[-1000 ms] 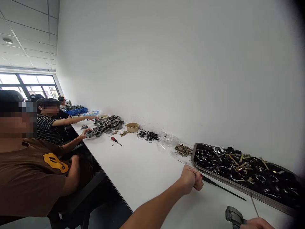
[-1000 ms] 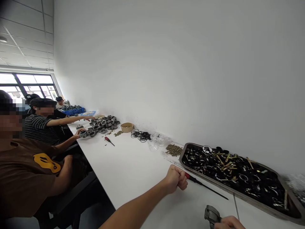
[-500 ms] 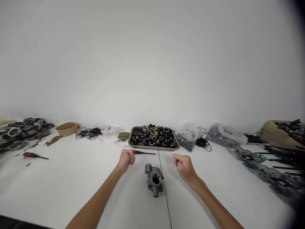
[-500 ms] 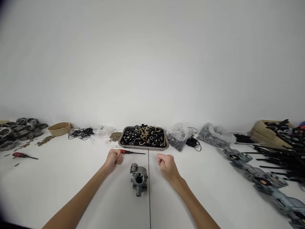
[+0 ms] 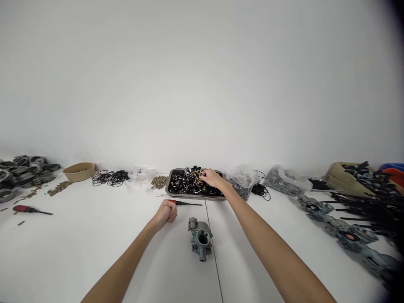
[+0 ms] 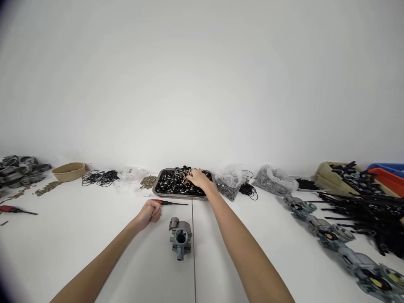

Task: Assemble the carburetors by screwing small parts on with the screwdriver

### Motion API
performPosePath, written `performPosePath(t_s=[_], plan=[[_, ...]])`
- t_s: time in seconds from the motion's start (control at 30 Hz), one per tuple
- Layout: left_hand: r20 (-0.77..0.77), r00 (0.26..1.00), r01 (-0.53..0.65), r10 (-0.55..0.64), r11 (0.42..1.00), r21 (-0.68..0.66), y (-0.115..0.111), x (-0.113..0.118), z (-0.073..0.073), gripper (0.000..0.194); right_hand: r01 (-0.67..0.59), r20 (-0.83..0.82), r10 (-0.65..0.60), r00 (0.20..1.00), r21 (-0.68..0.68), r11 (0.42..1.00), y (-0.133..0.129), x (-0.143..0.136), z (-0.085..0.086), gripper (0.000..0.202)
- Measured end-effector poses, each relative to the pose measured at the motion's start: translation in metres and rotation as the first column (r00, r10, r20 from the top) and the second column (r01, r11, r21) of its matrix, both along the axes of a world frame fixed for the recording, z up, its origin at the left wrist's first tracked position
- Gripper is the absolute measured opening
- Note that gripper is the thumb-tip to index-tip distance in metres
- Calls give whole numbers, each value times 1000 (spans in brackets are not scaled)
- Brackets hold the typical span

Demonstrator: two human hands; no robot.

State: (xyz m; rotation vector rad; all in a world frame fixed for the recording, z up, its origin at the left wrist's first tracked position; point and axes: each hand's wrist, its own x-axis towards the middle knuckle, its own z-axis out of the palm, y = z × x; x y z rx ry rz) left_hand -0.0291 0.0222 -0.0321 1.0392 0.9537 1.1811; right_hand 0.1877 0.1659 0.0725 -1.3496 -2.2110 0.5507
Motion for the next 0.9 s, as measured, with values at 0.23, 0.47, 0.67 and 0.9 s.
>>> performPosePath(t_s=[0.23, 0.47, 0.67, 0.9], plan=[[-8, 1000, 5, -5, 1000, 0, 2, -1, -3, 7, 49, -129, -49, 990, 0, 999, -3, 2, -24, 12], [-11, 994, -106, 107, 993, 44, -2, 2, 1, 16, 127, -446, -117, 887, -7, 992, -28, 32, -9, 9], [-31, 988, -145, 151, 978, 150, -18, 19, 33, 12, -36, -605, -65, 794, -153, 988, -84, 26, -41, 27], [-67, 973, -199, 222, 948, 249, -21, 33, 43, 30, -160, -545, 57, 836, -142, 977, -99, -5, -55, 37]])
